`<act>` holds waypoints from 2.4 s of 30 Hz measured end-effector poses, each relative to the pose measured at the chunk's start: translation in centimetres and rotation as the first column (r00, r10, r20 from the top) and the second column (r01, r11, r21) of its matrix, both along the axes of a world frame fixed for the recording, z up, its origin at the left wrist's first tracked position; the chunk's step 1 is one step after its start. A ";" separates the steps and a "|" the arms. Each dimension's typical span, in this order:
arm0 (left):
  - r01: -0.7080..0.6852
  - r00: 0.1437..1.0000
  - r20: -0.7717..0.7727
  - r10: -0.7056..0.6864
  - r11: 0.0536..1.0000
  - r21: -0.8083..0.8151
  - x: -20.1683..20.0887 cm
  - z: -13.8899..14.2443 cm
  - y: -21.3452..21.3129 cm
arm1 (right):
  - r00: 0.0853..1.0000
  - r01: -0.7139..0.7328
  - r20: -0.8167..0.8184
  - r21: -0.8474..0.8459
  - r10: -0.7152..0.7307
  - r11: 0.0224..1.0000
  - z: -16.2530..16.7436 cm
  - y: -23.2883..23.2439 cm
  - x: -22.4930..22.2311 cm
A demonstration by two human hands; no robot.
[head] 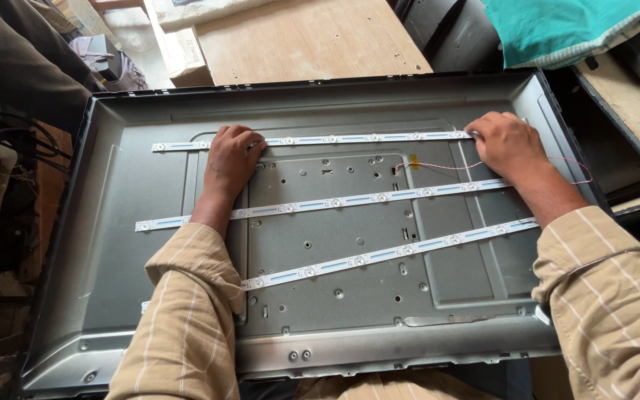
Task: The person is installing LED light strips onto the back panel of a television. They use a utility knife to cut the strips to size and carefully position them in parallel rows, securing them with adhesive.
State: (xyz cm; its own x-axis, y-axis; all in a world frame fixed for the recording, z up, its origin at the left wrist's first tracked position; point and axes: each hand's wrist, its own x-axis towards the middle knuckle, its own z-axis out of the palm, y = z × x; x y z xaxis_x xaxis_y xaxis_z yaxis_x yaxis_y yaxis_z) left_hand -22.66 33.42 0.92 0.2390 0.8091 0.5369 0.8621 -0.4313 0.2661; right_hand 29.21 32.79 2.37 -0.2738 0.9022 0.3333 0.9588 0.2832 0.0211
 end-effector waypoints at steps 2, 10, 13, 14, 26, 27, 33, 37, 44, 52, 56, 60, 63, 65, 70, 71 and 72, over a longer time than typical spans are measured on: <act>0.004 1.000 0.001 -0.004 1.000 0.004 0.4 0.0 -0.1 | 0.999 -0.049 -0.024 0.008 0.049 0.999 0.1 -0.1 0.6; 0.012 0.993 0.116 -0.024 0.995 0.101 0.5 0.7 -0.9 | 0.988 -0.124 0.107 0.117 0.112 0.985 -0.2 -1.2 1.8; -0.087 0.980 0.185 0.068 0.991 0.098 -1.0 1.9 -0.8 | 0.988 -0.116 0.116 0.148 0.099 0.982 -0.2 -1.6 2.0; -0.110 0.981 0.169 0.096 0.991 0.073 -1.8 2.5 -0.8 | 0.990 -0.107 0.112 0.152 0.090 0.983 -0.2 -1.7 2.2; -0.070 0.979 -0.201 0.034 0.982 -0.176 -4.1 7.1 -2.3 | 0.990 -0.135 0.048 0.138 0.130 0.981 0.0 -1.2 4.6; -0.077 0.978 -0.205 0.040 0.981 -0.176 -3.7 7.1 -2.3 | 0.991 -0.130 0.058 0.150 0.123 0.980 0.0 -1.3 4.6; -0.091 0.979 -0.193 0.068 0.989 -0.118 -3.0 6.7 -2.4 | 0.988 -0.133 0.104 0.187 0.115 0.973 -0.6 -1.5 4.6; -0.101 0.985 0.126 0.115 0.988 -0.114 -5.6 7.7 -2.7 | 0.986 -0.157 0.094 0.205 0.140 0.966 -1.1 -1.3 5.0; -0.258 0.948 0.161 0.275 0.959 -0.119 -10.4 8.1 -4.9 | 0.985 -0.144 0.119 0.199 0.122 0.969 -1.2 -0.9 5.7; -0.373 0.896 0.186 0.404 0.910 -0.181 -9.1 6.1 -4.2 | 0.967 -0.217 0.177 0.212 0.181 0.953 -0.1 -1.7 3.7; -0.477 0.850 0.135 0.509 0.853 -0.211 -8.9 5.4 -4.2 | 0.963 -0.216 0.202 0.190 0.177 0.958 0.4 -2.4 2.5; -0.454 0.854 0.182 0.487 0.869 -0.196 -9.4 5.0 -4.7 | 0.959 -0.180 0.252 0.178 0.132 0.967 0.6 -2.7 2.0; -0.414 0.860 0.249 0.445 0.894 -0.169 -9.7 4.7 -5.2 | 0.965 -0.174 0.226 0.174 0.133 0.969 0.4 -2.9 1.9; -0.432 0.857 0.235 0.459 0.888 -0.159 -9.8 4.6 -5.4 | 0.969 -0.176 0.205 0.182 0.138 0.967 0.3 -3.0 1.8; -0.445 0.849 0.246 0.467 0.884 -0.143 -9.9 4.4 -5.8 | 0.973 -0.159 0.195 0.186 0.122 0.970 0.2 -3.6 1.8; -0.439 0.856 0.254 0.451 0.892 -0.105 -9.9 4.4 -5.8 | 0.973 -0.159 0.194 0.188 0.122 0.969 0.2 -3.8 1.8; -0.433 0.862 0.261 0.434 0.899 -0.066 -10.0 4.4 -5.8 | 0.975 -0.158 0.185 0.190 0.122 0.969 0.2 -3.8 1.8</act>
State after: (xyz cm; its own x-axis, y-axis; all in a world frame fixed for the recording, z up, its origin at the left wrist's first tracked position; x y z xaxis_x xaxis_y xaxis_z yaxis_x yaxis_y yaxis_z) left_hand -32.67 27.59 5.28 -0.2855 0.8010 0.5262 0.8600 -0.0283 0.5096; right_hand 31.01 28.96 2.54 -0.4610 0.7691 0.4427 0.8872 0.3871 0.2512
